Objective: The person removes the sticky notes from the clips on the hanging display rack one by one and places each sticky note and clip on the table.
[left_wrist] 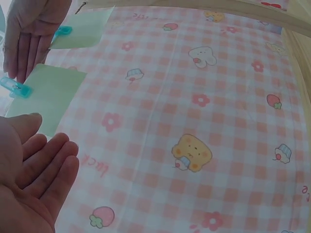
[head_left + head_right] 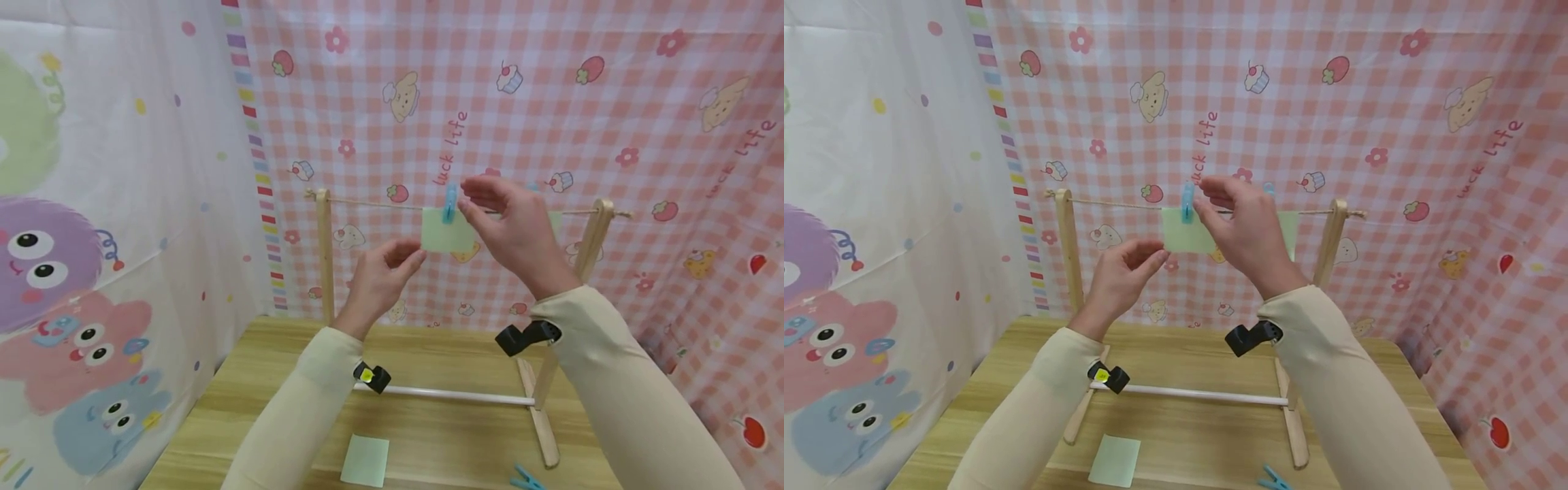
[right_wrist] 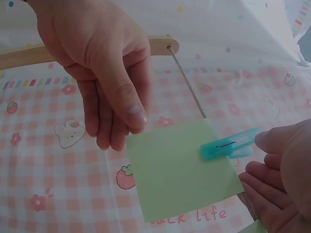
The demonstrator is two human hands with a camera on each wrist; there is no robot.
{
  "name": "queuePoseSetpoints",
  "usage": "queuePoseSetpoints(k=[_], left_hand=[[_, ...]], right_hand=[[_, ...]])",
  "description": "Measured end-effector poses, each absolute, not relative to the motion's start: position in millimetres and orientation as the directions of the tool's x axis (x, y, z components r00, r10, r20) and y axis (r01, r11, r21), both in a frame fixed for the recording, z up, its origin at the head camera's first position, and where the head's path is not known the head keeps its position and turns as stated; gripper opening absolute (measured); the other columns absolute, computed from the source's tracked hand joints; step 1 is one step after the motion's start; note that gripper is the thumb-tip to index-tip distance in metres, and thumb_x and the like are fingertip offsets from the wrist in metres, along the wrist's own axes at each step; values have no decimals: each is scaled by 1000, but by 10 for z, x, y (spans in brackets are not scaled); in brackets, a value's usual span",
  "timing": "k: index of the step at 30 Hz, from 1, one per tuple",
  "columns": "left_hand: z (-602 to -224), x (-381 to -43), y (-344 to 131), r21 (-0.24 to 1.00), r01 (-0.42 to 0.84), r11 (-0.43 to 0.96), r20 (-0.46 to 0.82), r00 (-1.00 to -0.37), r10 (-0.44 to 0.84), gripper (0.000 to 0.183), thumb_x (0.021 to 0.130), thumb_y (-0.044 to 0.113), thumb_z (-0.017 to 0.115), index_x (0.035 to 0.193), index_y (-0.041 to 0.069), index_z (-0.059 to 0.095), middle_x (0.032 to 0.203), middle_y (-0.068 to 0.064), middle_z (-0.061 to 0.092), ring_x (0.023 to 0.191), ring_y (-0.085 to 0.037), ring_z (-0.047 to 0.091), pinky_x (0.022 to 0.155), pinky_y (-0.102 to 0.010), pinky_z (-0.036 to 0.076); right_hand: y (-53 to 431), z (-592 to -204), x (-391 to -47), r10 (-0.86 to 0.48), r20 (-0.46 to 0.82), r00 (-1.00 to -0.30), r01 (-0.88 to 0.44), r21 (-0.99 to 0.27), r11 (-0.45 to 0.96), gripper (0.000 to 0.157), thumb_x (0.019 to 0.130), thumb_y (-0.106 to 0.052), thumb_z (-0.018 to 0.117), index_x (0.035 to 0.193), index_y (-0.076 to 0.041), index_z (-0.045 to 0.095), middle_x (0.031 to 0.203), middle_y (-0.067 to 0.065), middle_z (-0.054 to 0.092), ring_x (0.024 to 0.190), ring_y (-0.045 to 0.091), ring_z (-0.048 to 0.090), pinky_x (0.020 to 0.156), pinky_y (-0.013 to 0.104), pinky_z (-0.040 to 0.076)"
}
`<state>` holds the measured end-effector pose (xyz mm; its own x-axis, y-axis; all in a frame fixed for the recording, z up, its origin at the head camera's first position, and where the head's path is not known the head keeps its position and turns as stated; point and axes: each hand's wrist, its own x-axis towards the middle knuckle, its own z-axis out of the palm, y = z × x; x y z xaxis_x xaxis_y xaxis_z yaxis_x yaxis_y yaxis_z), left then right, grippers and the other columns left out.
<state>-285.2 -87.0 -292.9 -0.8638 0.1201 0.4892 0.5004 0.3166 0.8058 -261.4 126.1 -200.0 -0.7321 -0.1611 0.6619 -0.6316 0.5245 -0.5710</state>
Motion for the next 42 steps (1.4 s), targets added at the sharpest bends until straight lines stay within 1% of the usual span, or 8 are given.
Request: queuePoseSetpoints(k=[7, 12, 19, 28, 36, 38, 39, 42], left_hand=[[-2935, -2864, -868, 805, 502, 316, 498, -861, 99, 25, 107, 25, 70, 124, 8, 75, 117, -9, 80, 102, -24, 77, 91, -34, 66], [-2917, -2873, -865, 796, 507, 329, 508, -857, 92, 24, 108, 26, 69, 123, 8, 75, 112, -9, 79, 99, -29, 76, 86, -34, 65], [-2917, -2898, -868, 803, 499, 326, 505, -860, 72, 22, 107, 25, 70, 120, 8, 77, 107, -9, 80, 90, -19, 74, 82, -32, 63], [-2915, -2896, -839, 805, 514, 297, 511, -854, 94, 27, 109, 26, 68, 126, 7, 75, 118, -10, 79, 97, -21, 75, 88, -32, 65], [-2911, -2887, -834, 807, 518, 283, 515, -852, 91, 22, 109, 23, 67, 122, 7, 75, 112, -10, 79, 95, -19, 73, 85, -30, 64], [-2914, -2892, -834, 808, 522, 272, 518, -850, 92, 22, 109, 22, 67, 122, 6, 76, 111, -11, 79, 95, -20, 73, 84, -29, 64], [-2914, -2892, -833, 808, 525, 267, 520, -849, 95, 22, 109, 22, 67, 121, 6, 75, 111, -11, 79, 96, -24, 74, 84, -29, 63], [-2918, -2897, -832, 806, 535, 253, 528, -843, 101, 20, 108, 20, 69, 120, 5, 76, 110, -12, 78, 93, -23, 72, 82, -28, 61]], right_hand=[[1253, -2007, -2660, -184, 661, -727, -634, -544, 550, 37, 108, -21, 69, 138, -1, 68, 140, 18, 72, 129, 33, 71, 108, 48, 59], [1241, -1991, -2679, -179, 657, -733, -622, -538, 569, 37, 108, -21, 68, 139, -1, 68, 142, 19, 71, 131, 33, 70, 108, 48, 59], [1213, -1955, -2690, -181, 645, -743, -612, -544, 574, 36, 108, -20, 68, 139, -1, 67, 142, 18, 71, 132, 32, 70, 109, 47, 59], [1190, -1887, -2658, -181, 614, -768, -593, -577, 562, 37, 109, -21, 68, 141, -3, 67, 141, 17, 72, 131, 32, 71, 109, 47, 59], [1178, -1847, -2652, -190, 606, -772, -595, -585, 551, 35, 107, -16, 70, 139, -2, 68, 137, 17, 74, 126, 32, 73, 107, 47, 60], [1175, -1845, -2655, -192, 609, -770, -598, -583, 550, 35, 106, -15, 71, 139, -2, 68, 136, 17, 74, 125, 32, 73, 107, 47, 60], [1174, -1845, -2655, -193, 611, -768, -600, -580, 551, 35, 106, -14, 71, 139, -2, 68, 136, 17, 74, 125, 32, 74, 106, 47, 60], [1170, -1848, -2662, -198, 619, -760, -609, -573, 549, 35, 105, -12, 72, 138, -1, 68, 134, 18, 75, 124, 32, 74, 105, 48, 61]])
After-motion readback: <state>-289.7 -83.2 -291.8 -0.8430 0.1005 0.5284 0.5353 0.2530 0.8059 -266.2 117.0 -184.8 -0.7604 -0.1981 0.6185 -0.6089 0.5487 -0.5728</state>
